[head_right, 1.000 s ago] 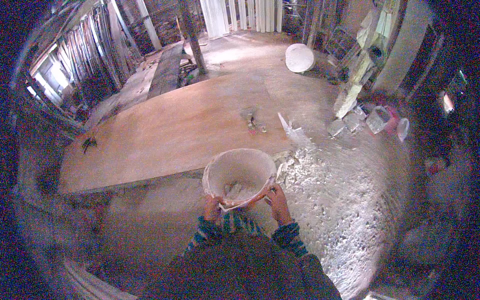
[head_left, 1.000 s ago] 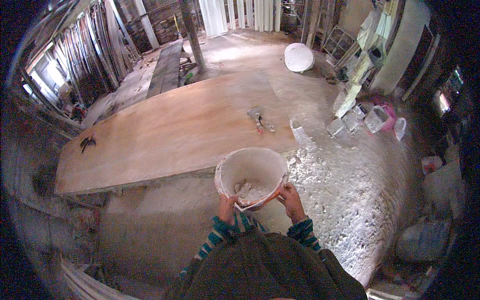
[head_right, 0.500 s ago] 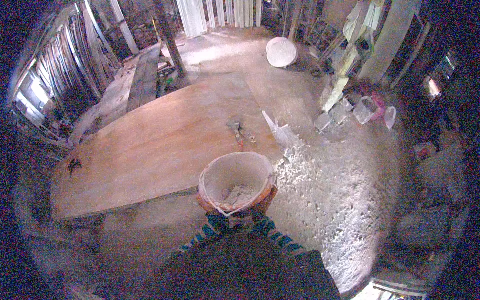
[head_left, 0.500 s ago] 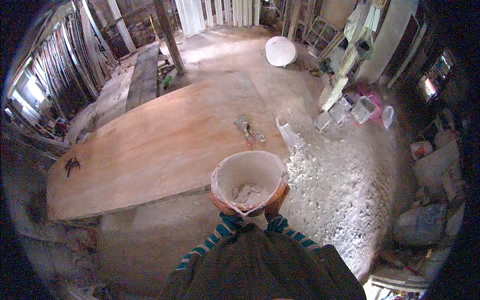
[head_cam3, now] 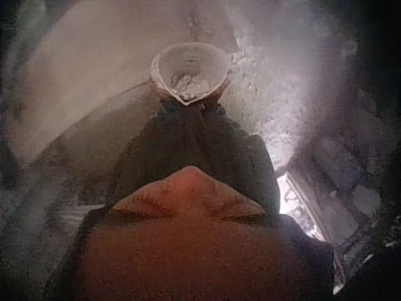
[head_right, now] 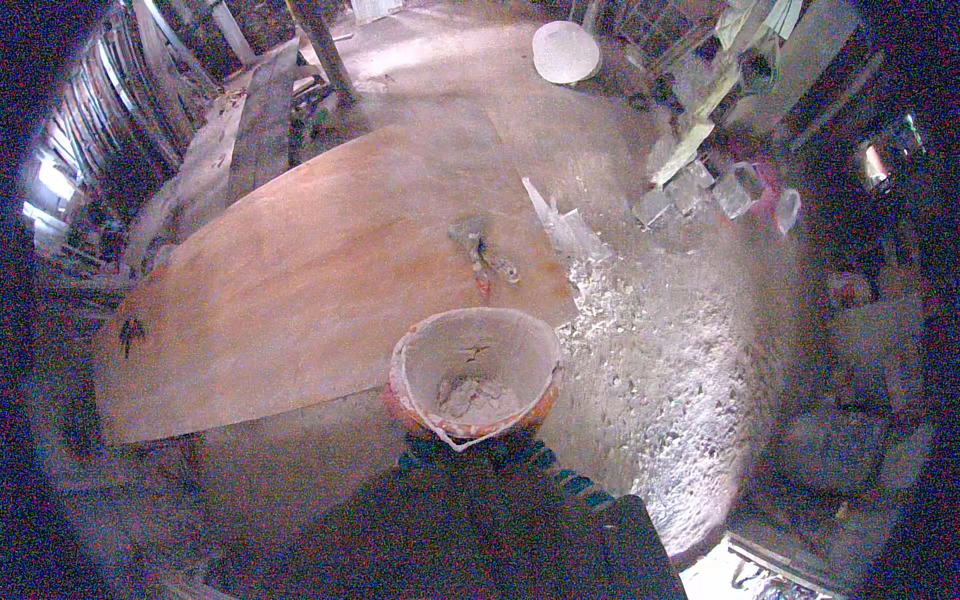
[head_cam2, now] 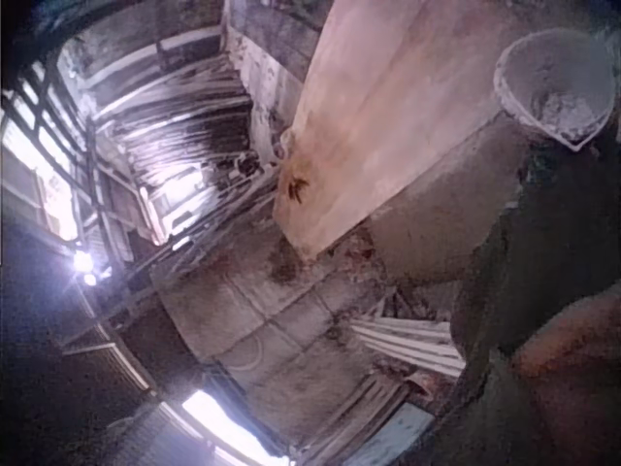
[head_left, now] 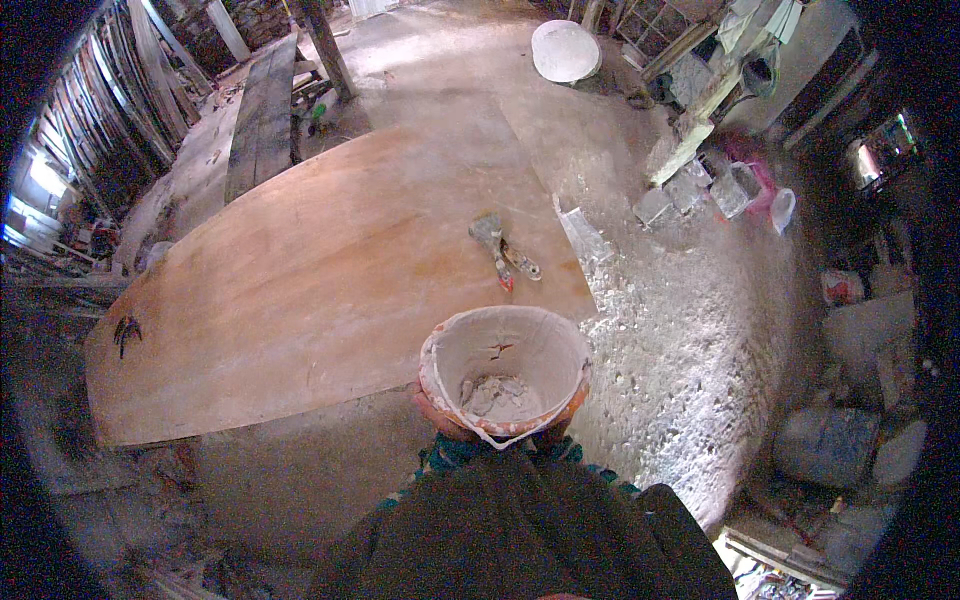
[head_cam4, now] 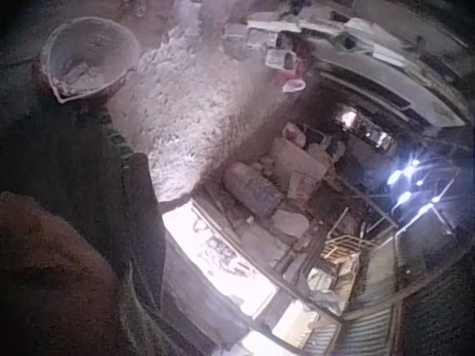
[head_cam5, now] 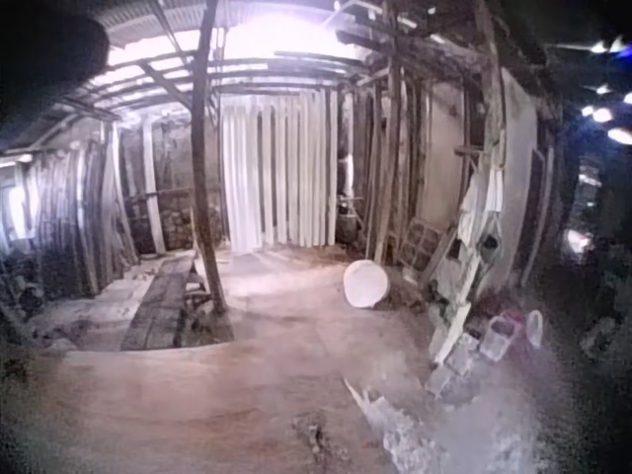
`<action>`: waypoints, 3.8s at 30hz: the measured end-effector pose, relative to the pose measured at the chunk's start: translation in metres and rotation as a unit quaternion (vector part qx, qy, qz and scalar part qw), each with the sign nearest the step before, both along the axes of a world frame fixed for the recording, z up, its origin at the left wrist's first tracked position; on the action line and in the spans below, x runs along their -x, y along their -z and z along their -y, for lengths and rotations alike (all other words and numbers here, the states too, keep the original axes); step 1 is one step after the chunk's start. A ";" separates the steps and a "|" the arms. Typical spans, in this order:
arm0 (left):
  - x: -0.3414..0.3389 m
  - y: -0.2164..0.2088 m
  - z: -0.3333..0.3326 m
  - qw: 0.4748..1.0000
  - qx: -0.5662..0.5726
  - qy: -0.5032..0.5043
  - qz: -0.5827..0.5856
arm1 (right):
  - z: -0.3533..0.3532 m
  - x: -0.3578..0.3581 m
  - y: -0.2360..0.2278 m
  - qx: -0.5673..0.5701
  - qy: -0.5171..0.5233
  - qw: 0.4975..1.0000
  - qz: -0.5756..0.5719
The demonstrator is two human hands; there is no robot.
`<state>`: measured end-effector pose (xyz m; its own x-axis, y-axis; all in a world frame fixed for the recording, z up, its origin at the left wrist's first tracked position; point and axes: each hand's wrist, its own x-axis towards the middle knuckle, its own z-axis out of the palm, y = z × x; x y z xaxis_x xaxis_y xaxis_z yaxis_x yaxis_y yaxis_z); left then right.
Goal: The person applies a white paste to a large wooden board using a putty knife and a small scraper. They repeatedly scoop material from a bucket and spread it across the surface, smoothing and leveling the paste. The person occasionally wipes the board with a cloth and adjusts the bucket's position.
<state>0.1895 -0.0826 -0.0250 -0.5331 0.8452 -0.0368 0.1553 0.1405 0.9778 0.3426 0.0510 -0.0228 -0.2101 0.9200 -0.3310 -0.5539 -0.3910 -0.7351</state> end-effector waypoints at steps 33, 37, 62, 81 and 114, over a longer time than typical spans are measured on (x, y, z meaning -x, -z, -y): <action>-0.050 -0.003 -0.019 0.978 -0.176 -0.058 0.098 | -0.070 -0.035 -0.035 -0.042 -0.065 0.993 -0.089; -0.042 0.003 -0.055 0.970 -0.238 -0.026 -0.040 | -0.056 -0.047 -0.031 -0.039 -0.050 0.994 -0.088; -0.092 0.004 -0.081 0.993 -0.034 0.041 -0.102 | -0.096 -0.119 0.010 0.061 -0.138 0.987 -0.047; -0.147 0.008 -0.059 0.987 -0.089 -0.100 -0.092 | -0.108 -0.124 0.003 0.042 -0.238 0.961 -0.132; -0.127 0.025 -0.121 0.994 -0.039 -0.008 -0.104 | -0.123 -0.094 0.012 0.060 -0.157 0.979 -0.116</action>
<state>0.3163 0.0379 -0.0497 -0.5354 0.8327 0.1414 0.3530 0.0686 0.9331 0.4370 0.1736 -0.0353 -0.5588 0.7551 -0.3429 -0.5393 -0.6449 -0.5415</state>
